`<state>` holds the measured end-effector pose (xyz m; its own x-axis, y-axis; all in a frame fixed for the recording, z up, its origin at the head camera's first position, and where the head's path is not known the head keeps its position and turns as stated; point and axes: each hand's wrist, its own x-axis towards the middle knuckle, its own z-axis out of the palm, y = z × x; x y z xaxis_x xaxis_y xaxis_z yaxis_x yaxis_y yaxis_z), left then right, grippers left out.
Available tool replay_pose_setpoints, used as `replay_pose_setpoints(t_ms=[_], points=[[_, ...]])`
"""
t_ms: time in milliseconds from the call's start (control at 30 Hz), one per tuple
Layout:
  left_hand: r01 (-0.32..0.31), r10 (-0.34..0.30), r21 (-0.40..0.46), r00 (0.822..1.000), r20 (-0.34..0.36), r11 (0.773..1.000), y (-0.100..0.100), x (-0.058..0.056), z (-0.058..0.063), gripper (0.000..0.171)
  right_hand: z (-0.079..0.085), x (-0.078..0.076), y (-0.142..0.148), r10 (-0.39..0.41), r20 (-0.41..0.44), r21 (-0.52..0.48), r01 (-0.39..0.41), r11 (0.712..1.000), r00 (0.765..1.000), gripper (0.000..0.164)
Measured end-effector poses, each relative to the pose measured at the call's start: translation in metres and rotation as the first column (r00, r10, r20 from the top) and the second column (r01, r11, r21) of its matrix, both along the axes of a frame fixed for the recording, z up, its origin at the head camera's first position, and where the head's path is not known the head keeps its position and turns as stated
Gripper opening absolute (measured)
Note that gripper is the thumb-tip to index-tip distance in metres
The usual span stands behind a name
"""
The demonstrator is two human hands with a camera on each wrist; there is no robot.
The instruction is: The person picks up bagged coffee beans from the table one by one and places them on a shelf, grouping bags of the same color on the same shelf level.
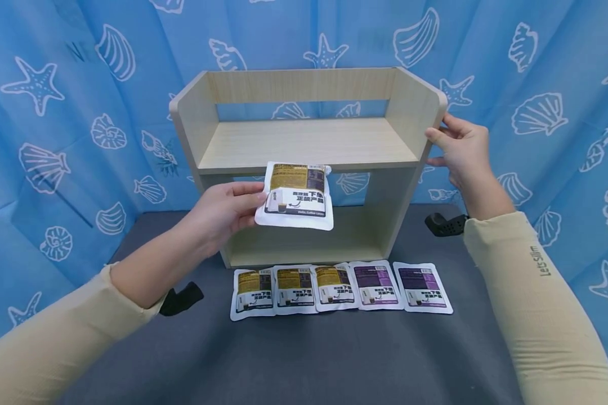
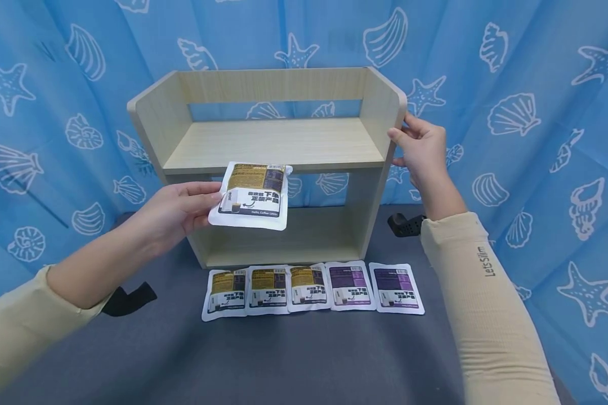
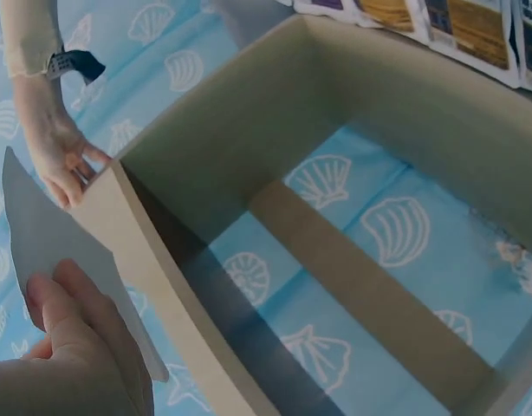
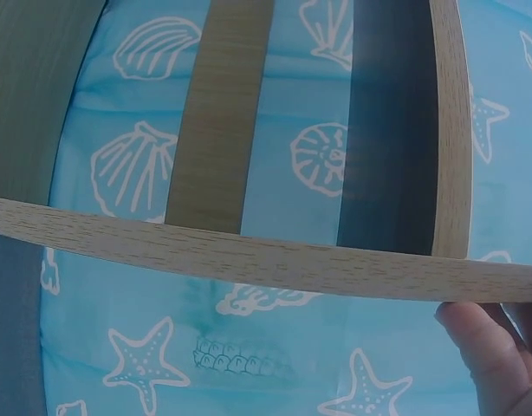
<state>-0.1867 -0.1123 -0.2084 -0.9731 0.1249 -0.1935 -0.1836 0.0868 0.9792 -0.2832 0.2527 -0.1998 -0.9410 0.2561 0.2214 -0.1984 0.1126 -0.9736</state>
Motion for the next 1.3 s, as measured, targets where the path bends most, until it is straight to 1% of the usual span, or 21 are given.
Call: replay_pose_setpoints(t_ms=[200, 433, 633, 733, 933, 1067, 1300], points=[[0.010, -0.010, -0.001, 1.000, -0.013, 1.000, 0.009, -0.005, 0.007, 0.043, 0.000, -0.001, 0.000, -0.018, 0.007, 0.037, 0.017, 0.999, 1.000, 0.054], [0.014, -0.014, 0.025, 1.000, -0.023, 1.000, 0.018, -0.013, 0.009, 0.041, -0.001, -0.001, 0.000, -0.002, 0.007, 0.004, 0.002, 1.000, 1.000, 0.054], [0.021, -0.020, 0.024, 1.000, -0.024, 0.999, 0.024, -0.022, 0.012, 0.039, -0.001, 0.000, -0.001, 0.007, -0.004, -0.016, -0.007, 1.000, 1.000, 0.053], [0.025, -0.025, 0.031, 1.000, -0.011, 0.999, 0.028, -0.028, 0.015, 0.040, 0.000, 0.001, -0.001, 0.011, -0.007, -0.022, -0.011, 1.000, 1.000, 0.052], [0.009, -0.010, 0.054, 1.000, 0.019, 0.999, 0.039, -0.042, 0.022, 0.039, 0.001, 0.002, 0.000, -0.005, 0.007, -0.011, 0.005, 1.000, 1.000, 0.053], [0.019, -0.020, 0.061, 0.999, 0.025, 0.998, 0.045, -0.050, 0.026, 0.039, 0.001, 0.002, 0.001, -0.016, 0.011, -0.010, 0.016, 1.000, 1.000, 0.052], [-0.005, -0.011, 0.150, 0.994, 0.104, 0.989, 0.052, -0.066, 0.033, 0.038, 0.000, 0.001, -0.001, -0.018, 0.008, 0.054, 0.018, 0.998, 1.000, 0.052]])
